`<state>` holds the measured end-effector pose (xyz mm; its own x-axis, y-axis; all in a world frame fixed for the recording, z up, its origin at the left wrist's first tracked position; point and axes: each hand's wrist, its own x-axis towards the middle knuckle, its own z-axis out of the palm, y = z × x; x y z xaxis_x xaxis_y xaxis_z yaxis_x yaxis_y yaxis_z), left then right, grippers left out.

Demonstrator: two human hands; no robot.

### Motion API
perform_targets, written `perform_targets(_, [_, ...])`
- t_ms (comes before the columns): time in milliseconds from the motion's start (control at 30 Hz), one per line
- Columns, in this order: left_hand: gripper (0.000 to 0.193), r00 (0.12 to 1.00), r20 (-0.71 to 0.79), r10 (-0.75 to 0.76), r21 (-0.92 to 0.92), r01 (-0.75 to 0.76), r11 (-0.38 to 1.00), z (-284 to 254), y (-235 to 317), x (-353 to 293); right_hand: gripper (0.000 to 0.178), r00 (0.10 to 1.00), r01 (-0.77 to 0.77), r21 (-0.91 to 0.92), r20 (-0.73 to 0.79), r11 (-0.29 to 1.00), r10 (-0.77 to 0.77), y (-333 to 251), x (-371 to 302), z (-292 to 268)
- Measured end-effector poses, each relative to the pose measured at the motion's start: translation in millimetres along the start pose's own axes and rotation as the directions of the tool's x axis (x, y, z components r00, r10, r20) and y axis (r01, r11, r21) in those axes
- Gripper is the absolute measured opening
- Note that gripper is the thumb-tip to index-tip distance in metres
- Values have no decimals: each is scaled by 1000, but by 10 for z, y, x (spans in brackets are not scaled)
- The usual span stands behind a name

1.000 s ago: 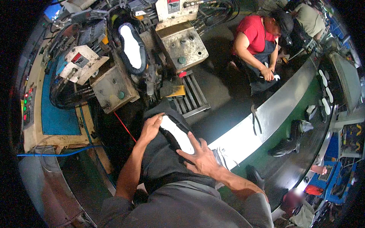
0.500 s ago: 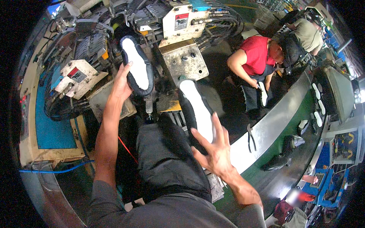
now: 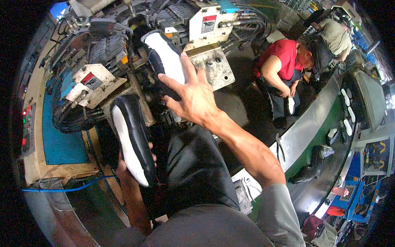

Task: The recorder uses a industrial machine to press the soles and uppers of shoes together, performing manual adjustments between cycles.

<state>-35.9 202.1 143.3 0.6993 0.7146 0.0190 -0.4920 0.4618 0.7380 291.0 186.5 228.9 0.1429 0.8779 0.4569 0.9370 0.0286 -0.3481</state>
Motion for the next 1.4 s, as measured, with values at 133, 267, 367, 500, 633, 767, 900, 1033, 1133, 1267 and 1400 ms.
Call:
perform_targets(133, [111,929,-371,-4,47,23,999,212,-191,-539,64,999,-36,35,36,999,35,77,235,428])
perform_targets(267, [105,939,-329,-99,-14,100,995,31,-365,-856,68,999,-37,51,-2,998,37,192,328,650])
perform_targets(367, [106,895,-430,-117,10,134,991,-14,-472,-1092,68,999,-35,148,-15,988,38,250,349,739])
perform_targets(500, [107,901,-422,-97,41,126,991,-228,-649,-1279,67,999,10,113,-39,993,-6,291,222,813])
perform_targets(633, [103,907,-401,-128,25,150,988,-227,-710,-1353,71,1000,-5,-97,28,995,7,-28,319,788])
perform_targets(767, [83,933,-349,-91,-80,67,995,-214,-848,-1353,85,996,84,-25,0,996,-84,-285,171,927])
perform_targets(900, [99,909,-381,-167,-37,166,985,-12,-818,-1239,88,993,115,-63,-32,991,-117,-212,126,960])
perform_targets(1033, [103,919,-348,-187,-17,193,981,-29,-820,-1184,89,992,118,-95,-24,988,-121,-241,290,1097])
perform_targets(1133, [88,935,-332,-128,-34,123,992,-19,-851,-997,89,987,114,-155,-91,981,-129,-137,646,1242])
perform_targets(1267, [98,905,-419,-74,123,137,983,124,-633,-777,75,937,156,-235,-272,960,-218,-194,1146,1329])
perform_targets(1400, [114,885,-441,-150,68,200,977,135,-619,-423,75,970,119,-207,-185,971,-159,238,949,1420])
